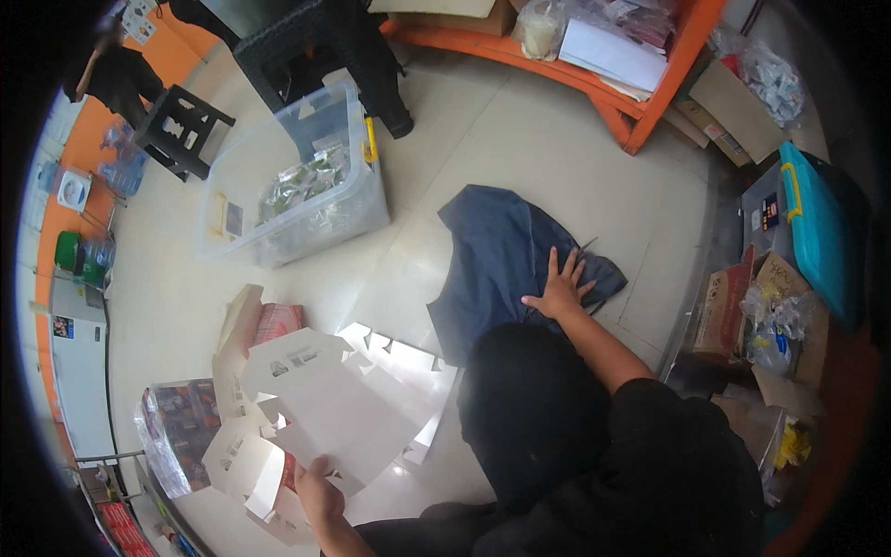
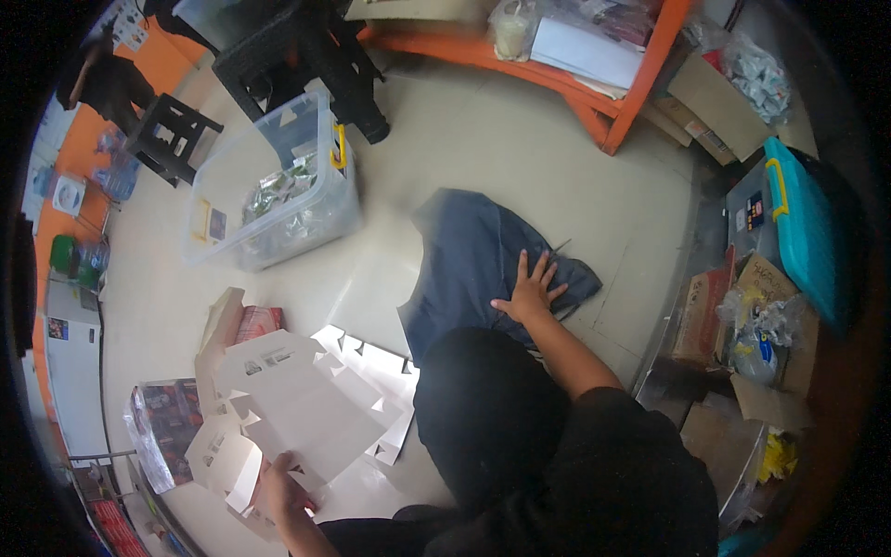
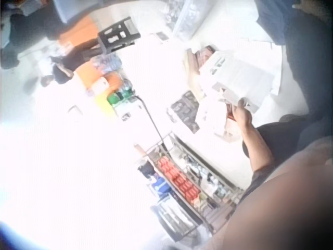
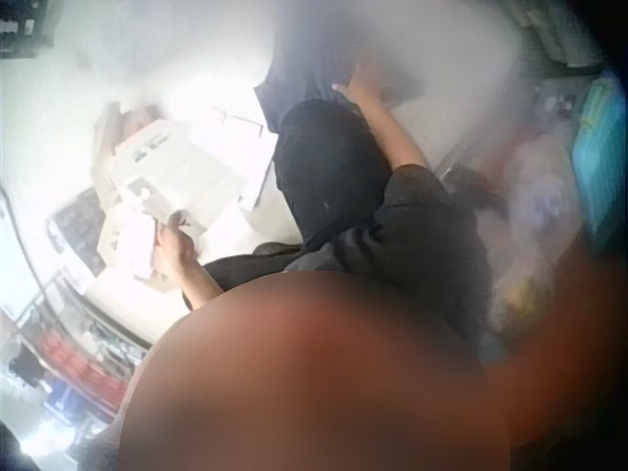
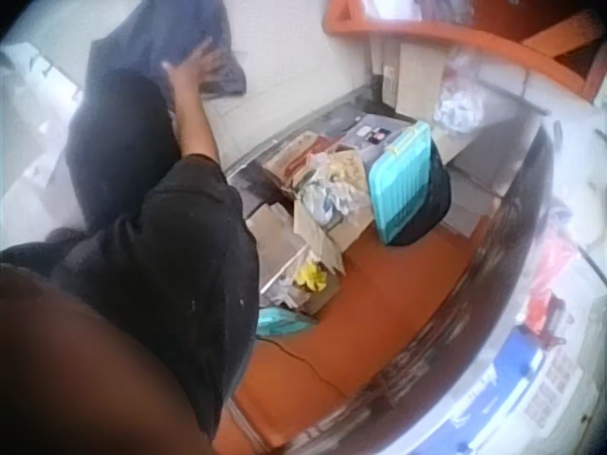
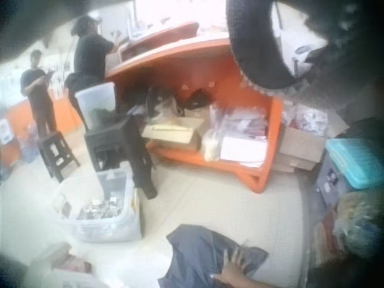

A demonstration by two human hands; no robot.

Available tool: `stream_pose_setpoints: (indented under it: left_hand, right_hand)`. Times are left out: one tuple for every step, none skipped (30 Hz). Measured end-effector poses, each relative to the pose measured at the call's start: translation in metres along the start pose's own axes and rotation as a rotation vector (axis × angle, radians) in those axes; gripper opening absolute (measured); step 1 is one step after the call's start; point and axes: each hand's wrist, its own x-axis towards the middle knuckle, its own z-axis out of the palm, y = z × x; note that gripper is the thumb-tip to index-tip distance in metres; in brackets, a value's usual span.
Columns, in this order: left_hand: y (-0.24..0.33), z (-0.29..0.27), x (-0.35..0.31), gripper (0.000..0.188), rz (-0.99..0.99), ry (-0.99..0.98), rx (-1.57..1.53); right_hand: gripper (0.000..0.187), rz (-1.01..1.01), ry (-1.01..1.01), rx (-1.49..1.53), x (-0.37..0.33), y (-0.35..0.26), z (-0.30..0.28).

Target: The person sits on the floor and folds flat cardboard pieces into small red-and-white boxes. They repeatedly pick up a piece, fold it into shape, and place the finished box on a growing pile. The process continues for the duration of the clip.

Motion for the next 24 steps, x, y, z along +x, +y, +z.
stream_pose_setpoints:
  left_hand:
    - [0.002, 0.001, -0.003, 0.045, 0.013, -0.009, -0.011]
    - [0.004, 0.002, -0.006, 0.045, 0.025, -0.016, -0.022]
    - [0.005, 0.002, -0.01, 0.045, 0.046, -0.018, -0.02]
    - [0.005, 0.001, -0.013, 0.045, 0.063, -0.023, -0.015]
    - [0.005, 0.001, -0.016, 0.046, 0.086, -0.031, -0.028]
    - [0.005, 0.001, -0.018, 0.046, 0.09, -0.052, -0.032]
    - [0.006, -0.002, -0.02, 0.046, 0.101, -0.065, -0.04]
    - [0.007, -0.005, -0.022, 0.046, 0.116, -0.071, -0.054]
    - [0.007, -0.008, -0.024, 0.046, 0.126, -0.085, -0.069]
    - [0.008, -0.011, -0.025, 0.046, 0.132, -0.098, -0.085]
    - [0.008, -0.014, -0.027, 0.046, 0.137, -0.118, -0.1]
    - [0.009, -0.016, -0.028, 0.046, 0.128, -0.108, -0.108]
    - [0.01, -0.017, -0.029, 0.046, 0.123, -0.101, -0.119]
    - [0.01, -0.018, -0.031, 0.046, 0.144, -0.119, -0.149]
    - [0.011, -0.019, -0.032, 0.045, 0.122, -0.094, -0.144]
    - [0.011, -0.02, -0.033, 0.045, 0.123, -0.095, -0.158]
    - [0.011, -0.02, -0.035, 0.045, 0.129, -0.092, -0.179]
    - [0.011, -0.021, -0.036, 0.045, 0.154, -0.083, -0.153]
    - [0.012, -0.022, -0.037, 0.045, 0.19, -0.066, -0.142]
    - [0.012, -0.024, -0.039, 0.045, 0.217, -0.052, -0.12]
    - [0.014, -0.027, -0.04, 0.046, 0.225, -0.041, -0.16]
    - [0.015, -0.029, -0.039, 0.047, 0.234, -0.032, -0.206]
    - [0.017, -0.032, -0.04, 0.048, 0.253, -0.025, -0.253]
    - [0.02, -0.034, -0.04, 0.049, 0.266, -0.005, -0.318]
  right_hand:
    - [0.101, 0.028, -0.045, 0.079, 0.004, 0.005, 0.005]
    - [0.102, 0.051, -0.084, 0.17, 0.009, 0.012, 0.012]
    - [0.097, 0.005, -0.082, 0.253, 0.015, 0.02, 0.02]
    - [0.094, -0.036, -0.135, 0.288, 0.018, 0.028, 0.03]
    - [0.091, -0.08, -0.178, 0.326, 0.02, 0.036, 0.038]
    - [0.088, -0.093, -0.245, 0.318, 0.023, 0.041, 0.041]
    - [0.084, -0.179, -0.195, 0.42, 0.024, 0.045, 0.04]
    - [0.08, -0.235, -0.178, 0.474, 0.027, 0.046, 0.028]
    - [0.076, -0.272, -0.183, 0.51, 0.027, 0.044, 0.01]
    - [0.073, -0.25, -0.093, 0.617, 0.032, 0.038, -0.019]
    - [0.071, -0.188, -0.036, 0.709, 0.043, 0.031, -0.06]
    - [0.064, -0.134, 0.199, 0.718, 0.057, 0.023, -0.11]
    - [0.061, -0.131, 0.282, 0.817, 0.082, 0.021, -0.175]
    - [0.062, -0.208, 0.317, 1.041, 0.11, 0.023, -0.248]
    - [0.078, 0.0, 0.216, 1.223, 0.14, 0.017, -0.33]
    - [0.111, -0.318, 0.526, 1.457, 0.159, 0.016, -0.389]
    - [0.135, -0.542, 0.614, 1.519, 0.172, 0.016, -0.439]
    - [0.144, -0.328, 0.641, 1.533, 0.179, 0.013, -0.482]
    - [0.133, -0.439, 0.716, 1.515, 0.18, -0.007, -0.506]
    - [0.123, -0.514, 0.795, 1.496, 0.17, -0.028, -0.513]
    - [0.096, -0.664, 0.625, 1.29, 0.152, -0.052, -0.502]
    - [0.062, -0.812, 0.532, 1.064, 0.125, -0.081, -0.477]
    - [0.033, -0.951, 0.48, 0.686, 0.094, -0.112, -0.451]
    - [0.025, -1.203, 0.391, 0.825, 0.052, -0.132, -0.393]
